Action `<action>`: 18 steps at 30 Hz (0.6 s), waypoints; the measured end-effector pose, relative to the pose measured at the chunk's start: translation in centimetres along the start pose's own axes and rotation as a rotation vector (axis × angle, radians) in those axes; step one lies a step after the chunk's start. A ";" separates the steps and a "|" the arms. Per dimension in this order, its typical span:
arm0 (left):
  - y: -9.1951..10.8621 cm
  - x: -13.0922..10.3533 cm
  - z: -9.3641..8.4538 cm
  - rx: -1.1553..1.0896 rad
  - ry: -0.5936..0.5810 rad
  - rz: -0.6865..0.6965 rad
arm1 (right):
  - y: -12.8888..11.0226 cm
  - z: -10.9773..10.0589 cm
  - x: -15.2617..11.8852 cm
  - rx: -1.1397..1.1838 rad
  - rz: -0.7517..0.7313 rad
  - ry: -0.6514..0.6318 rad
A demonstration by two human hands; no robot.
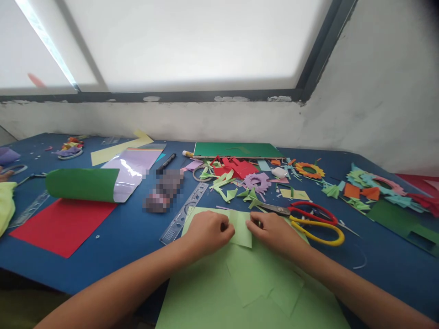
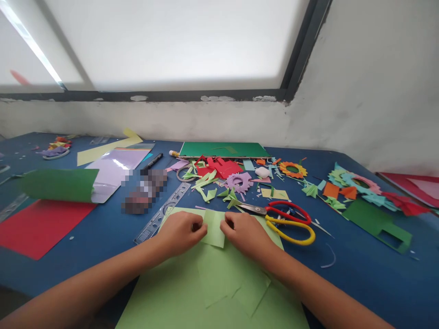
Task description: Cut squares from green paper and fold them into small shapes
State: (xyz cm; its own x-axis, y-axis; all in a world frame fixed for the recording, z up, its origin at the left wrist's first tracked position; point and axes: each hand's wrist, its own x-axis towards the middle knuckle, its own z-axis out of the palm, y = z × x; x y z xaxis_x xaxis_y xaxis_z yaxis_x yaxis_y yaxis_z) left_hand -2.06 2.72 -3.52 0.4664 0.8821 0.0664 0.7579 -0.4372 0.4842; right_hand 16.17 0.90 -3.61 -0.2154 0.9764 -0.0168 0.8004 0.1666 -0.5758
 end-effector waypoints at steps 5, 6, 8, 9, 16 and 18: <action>0.0 0.1 0.3 0.144 -0.003 -0.016 | -0.4 0.8 -0.2 -0.336 -0.039 0.089; -0.2 0.3 0.3 0.167 0.007 -0.020 | -0.4 1.1 -0.2 -0.395 -0.054 0.109; -0.5 0.7 0.2 0.204 0.030 -0.019 | -0.4 1.5 -0.2 -0.502 -0.097 0.143; -0.6 0.8 0.1 0.219 0.041 -0.012 | -0.4 1.6 -0.2 -0.550 -0.123 0.159; -0.6 0.9 0.4 0.339 0.072 0.151 | -0.6 1.6 -0.8 -0.734 -0.364 0.193; -0.5 0.9 0.6 0.377 0.072 0.201 | -0.4 1.6 -1.1 -0.736 -0.433 0.195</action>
State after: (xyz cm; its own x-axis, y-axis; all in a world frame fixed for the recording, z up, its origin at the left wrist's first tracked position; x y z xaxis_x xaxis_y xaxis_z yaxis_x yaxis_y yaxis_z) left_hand -1.79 3.60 -4.29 0.5989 0.7769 0.1941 0.7751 -0.6233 0.1032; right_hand 15.20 -0.41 -4.65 -0.5386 0.8014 0.2603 0.8425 0.5091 0.1758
